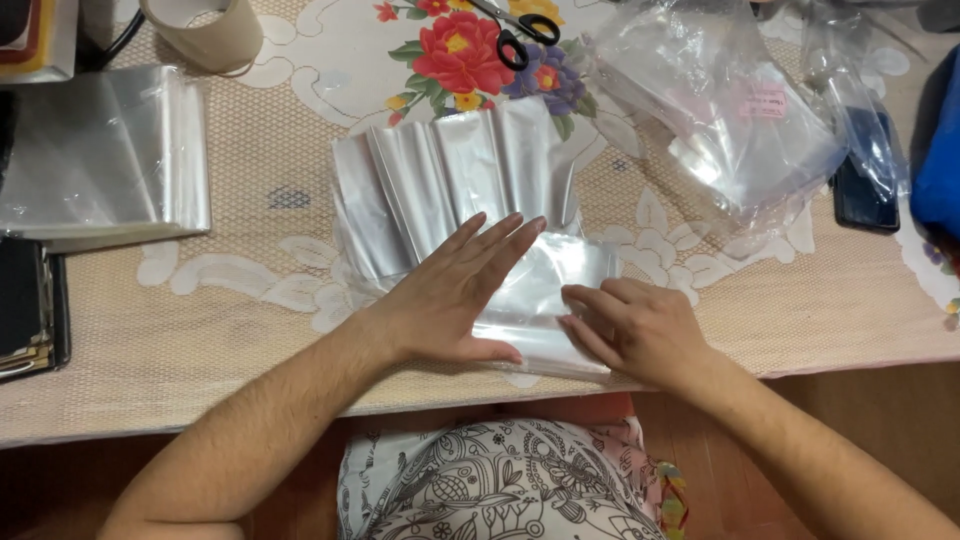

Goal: The person organizes clear and silver plastic packaging bags by hand on a table, moving them into stacks and placing smaller items into the bags.

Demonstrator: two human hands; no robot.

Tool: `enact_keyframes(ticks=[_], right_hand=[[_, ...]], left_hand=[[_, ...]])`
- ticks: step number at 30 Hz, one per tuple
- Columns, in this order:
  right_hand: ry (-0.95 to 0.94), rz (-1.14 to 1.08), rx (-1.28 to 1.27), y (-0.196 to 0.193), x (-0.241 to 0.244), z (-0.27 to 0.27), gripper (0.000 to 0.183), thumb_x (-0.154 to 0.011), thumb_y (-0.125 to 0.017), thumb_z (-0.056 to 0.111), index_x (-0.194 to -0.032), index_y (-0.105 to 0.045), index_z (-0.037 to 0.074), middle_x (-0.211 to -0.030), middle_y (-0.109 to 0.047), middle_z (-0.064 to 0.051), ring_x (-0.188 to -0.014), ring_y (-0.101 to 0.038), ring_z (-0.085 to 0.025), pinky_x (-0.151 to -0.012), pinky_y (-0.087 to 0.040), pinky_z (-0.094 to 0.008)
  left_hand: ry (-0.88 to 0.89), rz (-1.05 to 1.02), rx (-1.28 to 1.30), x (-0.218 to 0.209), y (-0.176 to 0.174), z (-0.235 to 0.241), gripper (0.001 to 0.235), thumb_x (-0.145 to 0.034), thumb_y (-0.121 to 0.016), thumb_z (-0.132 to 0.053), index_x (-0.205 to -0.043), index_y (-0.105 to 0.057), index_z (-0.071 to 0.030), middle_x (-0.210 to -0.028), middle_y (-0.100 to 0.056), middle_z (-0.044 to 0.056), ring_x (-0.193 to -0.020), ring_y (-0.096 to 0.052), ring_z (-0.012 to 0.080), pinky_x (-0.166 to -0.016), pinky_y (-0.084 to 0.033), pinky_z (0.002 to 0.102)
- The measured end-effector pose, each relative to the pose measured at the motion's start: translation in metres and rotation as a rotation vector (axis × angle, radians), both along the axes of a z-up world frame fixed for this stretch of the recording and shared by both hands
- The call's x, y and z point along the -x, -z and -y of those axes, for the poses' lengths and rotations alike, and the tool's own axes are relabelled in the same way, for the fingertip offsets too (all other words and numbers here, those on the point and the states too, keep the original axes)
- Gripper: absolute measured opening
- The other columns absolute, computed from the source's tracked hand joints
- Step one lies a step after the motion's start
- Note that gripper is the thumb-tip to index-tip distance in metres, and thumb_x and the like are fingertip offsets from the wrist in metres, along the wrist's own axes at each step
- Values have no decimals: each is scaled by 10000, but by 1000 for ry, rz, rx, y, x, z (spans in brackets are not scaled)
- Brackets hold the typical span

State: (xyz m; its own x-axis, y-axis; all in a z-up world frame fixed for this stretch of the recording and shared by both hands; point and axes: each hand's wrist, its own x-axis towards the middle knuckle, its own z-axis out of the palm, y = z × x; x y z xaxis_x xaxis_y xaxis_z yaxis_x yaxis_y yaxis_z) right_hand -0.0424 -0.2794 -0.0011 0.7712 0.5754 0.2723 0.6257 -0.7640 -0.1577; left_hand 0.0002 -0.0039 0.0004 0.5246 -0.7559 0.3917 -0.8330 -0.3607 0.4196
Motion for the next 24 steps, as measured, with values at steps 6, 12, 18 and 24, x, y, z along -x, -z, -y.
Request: enact_keyframes(ticks=[6, 12, 18, 24], right_hand=[[197, -268, -84, -36, -22, 1, 759, -796, -790, 462, -1397, -562, 57, -1324, -567, -218, -1314, -493, -443, -989, -479, -521], [240, -478, -83, -42, -39, -3, 917, -702, -872, 494, -1424, -527, 45, -1251, -615, -214, -1250, -542, -448, -993, -469, -564], [363, -829, -6, -54, -70, -13, 811, -675, -830, 621, -1269, -658, 97, -1191, -709, -161, -1198, -625, -395, -1023, -472, -525], [345, -954, -110, -43, -83, -12, 454, -791, -779, 507, -891, -787, 64, -648, -631, -84, -698, -589, -235, -668, -473, -363]], left_hand=[[-24, 46, 49, 5, 12, -3, 1188, -762, -672, -747, -1596, -158, -74, -1237, -597, 209, -1279, -546, 388, -1239, -265, 552], [56, -161, 5, 1, 5, 0, 1243, -777, -694, -702, -1596, -9, -66, -1489, -477, 238, -1398, -437, 424, -1234, -190, 575], [69, -213, -31, 0, 4, 0, 1277, -768, -744, -660, -1596, 26, -66, -1564, -412, 205, -1429, -391, 422, -1234, -173, 573], [94, -156, -14, 0, 5, 0, 1254, -783, -711, -687, -1603, 21, -83, -1576, -412, 177, -1461, -349, 412, -1228, -185, 572]])
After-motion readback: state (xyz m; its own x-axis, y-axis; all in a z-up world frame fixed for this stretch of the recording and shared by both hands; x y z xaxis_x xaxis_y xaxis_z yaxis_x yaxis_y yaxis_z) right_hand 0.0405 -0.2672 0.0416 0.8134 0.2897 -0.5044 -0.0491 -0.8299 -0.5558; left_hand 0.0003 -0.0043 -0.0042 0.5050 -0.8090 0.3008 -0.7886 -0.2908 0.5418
